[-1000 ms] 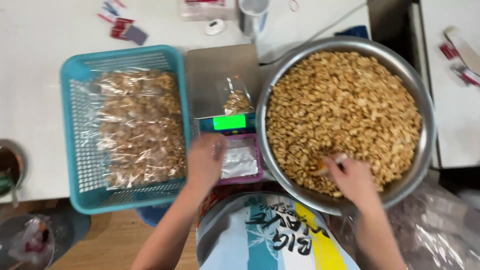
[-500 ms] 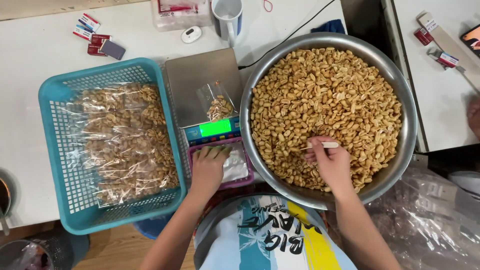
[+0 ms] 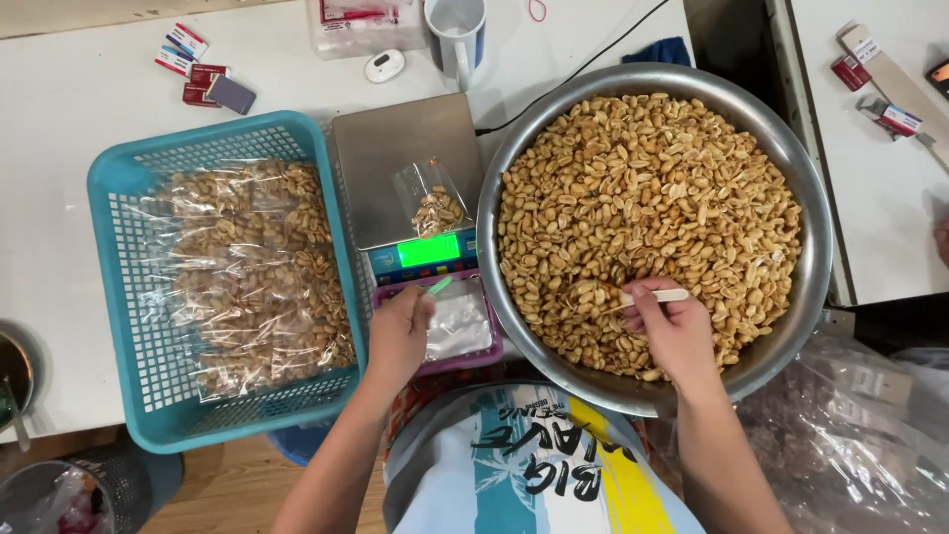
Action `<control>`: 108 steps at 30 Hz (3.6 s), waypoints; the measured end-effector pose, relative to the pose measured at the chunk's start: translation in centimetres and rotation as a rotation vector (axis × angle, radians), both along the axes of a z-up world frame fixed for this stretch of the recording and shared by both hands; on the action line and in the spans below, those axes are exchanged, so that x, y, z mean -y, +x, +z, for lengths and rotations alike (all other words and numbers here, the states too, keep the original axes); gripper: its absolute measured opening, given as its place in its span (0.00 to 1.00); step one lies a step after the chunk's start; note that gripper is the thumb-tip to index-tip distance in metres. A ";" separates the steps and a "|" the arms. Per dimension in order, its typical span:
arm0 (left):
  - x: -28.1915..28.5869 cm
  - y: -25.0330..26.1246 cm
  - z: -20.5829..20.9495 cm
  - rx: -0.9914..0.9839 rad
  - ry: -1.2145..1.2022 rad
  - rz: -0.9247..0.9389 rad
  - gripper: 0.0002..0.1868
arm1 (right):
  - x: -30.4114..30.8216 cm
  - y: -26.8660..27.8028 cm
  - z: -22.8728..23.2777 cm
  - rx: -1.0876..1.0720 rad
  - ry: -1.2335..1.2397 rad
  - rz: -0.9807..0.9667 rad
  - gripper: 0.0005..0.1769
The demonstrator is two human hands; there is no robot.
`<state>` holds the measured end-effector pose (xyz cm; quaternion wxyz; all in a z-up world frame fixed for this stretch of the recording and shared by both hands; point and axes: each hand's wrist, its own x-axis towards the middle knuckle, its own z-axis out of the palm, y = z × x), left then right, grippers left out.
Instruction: Scooping nuts from a large bowl into small plastic bags and weighing them on a digital scale.
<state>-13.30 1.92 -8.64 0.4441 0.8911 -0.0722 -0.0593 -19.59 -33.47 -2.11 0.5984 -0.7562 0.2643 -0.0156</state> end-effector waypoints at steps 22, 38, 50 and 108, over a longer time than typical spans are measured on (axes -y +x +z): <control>7.2 1.9 8.3 -0.445 -0.357 -0.179 0.09 | 1.2 -0.7 4.0 0.201 0.044 0.053 0.10; 14.1 1.7 6.3 -0.559 -0.736 -0.574 0.34 | 1.3 -0.1 3.9 0.781 -0.639 0.519 0.09; 8.9 8.1 10.4 0.007 -0.528 0.097 0.11 | 3.2 -1.4 3.5 0.837 -0.545 0.170 0.08; 10.0 1.0 9.6 -0.331 -0.867 -0.067 0.12 | 0.2 -1.3 7.1 0.809 -0.620 0.221 0.04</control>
